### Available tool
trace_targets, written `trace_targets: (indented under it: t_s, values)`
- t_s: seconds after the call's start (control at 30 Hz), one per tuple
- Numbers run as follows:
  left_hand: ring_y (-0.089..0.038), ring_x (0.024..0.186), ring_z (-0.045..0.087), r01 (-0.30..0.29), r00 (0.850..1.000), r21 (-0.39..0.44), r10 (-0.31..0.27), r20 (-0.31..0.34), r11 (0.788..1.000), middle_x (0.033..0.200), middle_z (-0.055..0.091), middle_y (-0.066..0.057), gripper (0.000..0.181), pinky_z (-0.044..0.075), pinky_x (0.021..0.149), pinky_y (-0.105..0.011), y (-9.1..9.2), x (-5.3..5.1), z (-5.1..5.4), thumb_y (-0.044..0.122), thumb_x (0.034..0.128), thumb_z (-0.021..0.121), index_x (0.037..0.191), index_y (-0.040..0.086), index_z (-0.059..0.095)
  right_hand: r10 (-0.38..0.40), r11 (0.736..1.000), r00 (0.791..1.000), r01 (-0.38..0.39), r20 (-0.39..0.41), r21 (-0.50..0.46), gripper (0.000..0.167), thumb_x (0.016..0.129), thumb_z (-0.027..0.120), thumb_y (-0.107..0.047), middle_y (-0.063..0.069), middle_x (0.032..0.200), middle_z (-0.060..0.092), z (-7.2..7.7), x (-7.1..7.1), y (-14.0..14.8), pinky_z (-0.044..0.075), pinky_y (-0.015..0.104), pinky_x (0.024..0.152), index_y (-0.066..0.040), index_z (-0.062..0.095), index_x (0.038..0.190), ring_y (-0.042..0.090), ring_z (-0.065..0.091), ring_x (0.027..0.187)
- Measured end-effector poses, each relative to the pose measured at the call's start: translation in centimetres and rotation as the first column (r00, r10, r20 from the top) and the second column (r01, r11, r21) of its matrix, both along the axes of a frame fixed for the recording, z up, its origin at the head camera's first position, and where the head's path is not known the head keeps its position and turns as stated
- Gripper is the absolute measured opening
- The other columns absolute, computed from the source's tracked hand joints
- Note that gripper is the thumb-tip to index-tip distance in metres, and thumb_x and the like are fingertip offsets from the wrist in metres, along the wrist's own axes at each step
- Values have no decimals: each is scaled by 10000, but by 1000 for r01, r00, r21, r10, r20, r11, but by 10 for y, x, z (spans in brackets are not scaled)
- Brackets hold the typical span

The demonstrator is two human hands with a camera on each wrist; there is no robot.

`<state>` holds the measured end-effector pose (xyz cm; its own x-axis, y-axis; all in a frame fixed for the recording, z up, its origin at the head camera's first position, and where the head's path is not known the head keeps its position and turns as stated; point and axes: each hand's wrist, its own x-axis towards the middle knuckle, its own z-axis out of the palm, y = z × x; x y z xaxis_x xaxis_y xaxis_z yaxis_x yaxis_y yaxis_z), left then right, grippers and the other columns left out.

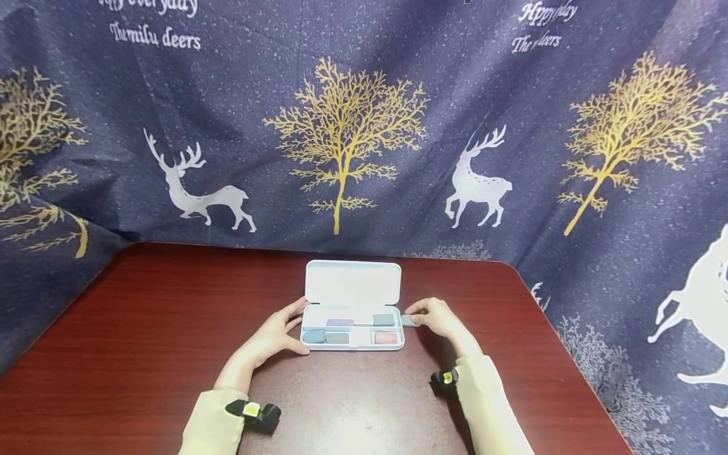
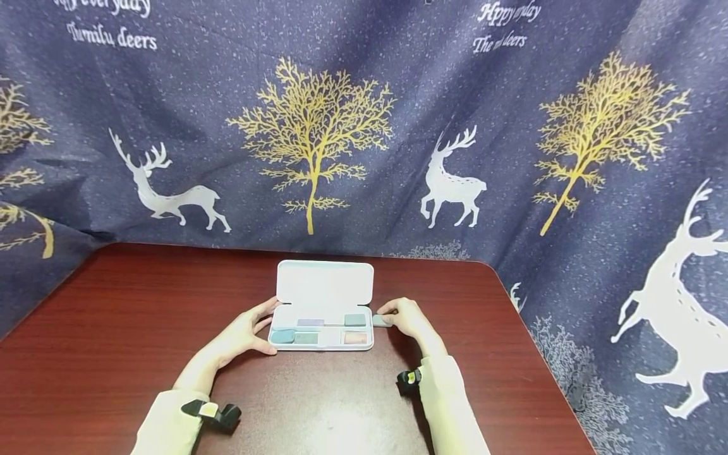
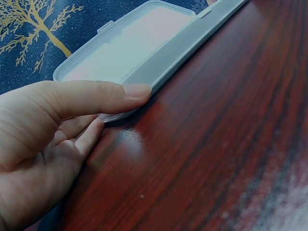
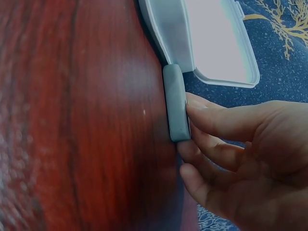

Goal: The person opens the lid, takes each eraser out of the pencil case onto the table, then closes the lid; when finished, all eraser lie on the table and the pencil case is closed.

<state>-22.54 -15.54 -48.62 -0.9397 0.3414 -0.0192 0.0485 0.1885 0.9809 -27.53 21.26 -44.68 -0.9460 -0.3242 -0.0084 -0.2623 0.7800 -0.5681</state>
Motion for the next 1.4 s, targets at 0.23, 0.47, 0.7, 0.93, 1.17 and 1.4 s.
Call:
trace_targets:
  t_s: [0.23, 0.47, 0.7, 0.93, 1.17, 1.4]
  values:
    - [-446, 1433, 281, 4, 1000, 10, -4, 8, 1000, 1568, 226, -301, 1122, 465, 1093, -362, 0, 0, -1, -139, 605, 800, 1524, -83, 158, 6, 1000, 1000, -5, 26, -29, 149, 861, 663, -34, 108, 946, 749, -1, 0, 1, 563, 340, 791, -21, 751, 980, 190, 659, 863]
    - [-444, 1436, 277, 10, 1000, 8, -10, 3, 1000, 1571, 220, -297, 1117, 466, 1092, -356, -1, -1, -1, -118, 618, 807, 1525, -80, 158, 9, 998, 1000, -9, -5, -66, 170, 854, 672, -46, 135, 976, 742, 1, 0, 2, 572, 370, 834, -20, 738, 1009, 267, 680, 934]
    - [-452, 1431, 282, 20, 1000, 5, -20, -10, 1000, 1567, 227, -302, 1119, 440, 1113, -392, -2, 0, -1, -102, 618, 816, 1526, -77, 162, 7, 993, 998, -13, -60, -115, 188, 849, 671, -31, 141, 963, 741, 8, 2, -3, 585, 353, 803, -2, 723, 1027, 280, 693, 920]
    - [-455, 1426, 291, 26, 1000, 8, -26, -19, 1000, 1562, 237, -305, 1116, 433, 1118, -410, -2, 0, -1, -88, 616, 819, 1524, -77, 171, 15, 986, 998, -25, -66, -166, 185, 853, 667, -11, 151, 946, 734, 21, 5, -20, 582, 317, 763, 25, 712, 1029, 272, 691, 892]
    - [-455, 1431, 279, 22, 1000, 17, -22, -8, 1000, 1565, 226, -305, 1116, 439, 1114, -383, -1, 0, -1, -109, 616, 811, 1526, -75, 166, 73, 988, 992, -86, -101, -127, 166, 850, 667, -27, 125, 935, 731, 30, 6, -44, 593, 355, 797, 16, 711, 1004, 249, 687, 879]
    - [-450, 1432, 281, 20, 1000, 9, -20, -8, 1000, 1565, 232, -301, 1121, 441, 1113, -399, -2, 0, -1, -101, 616, 817, 1528, -70, 166, 155, 975, 984, -167, -89, -146, 194, 847, 649, -31, 122, 916, 720, 30, 9, -69, 576, 260, 749, 14, 705, 1028, 242, 683, 858]
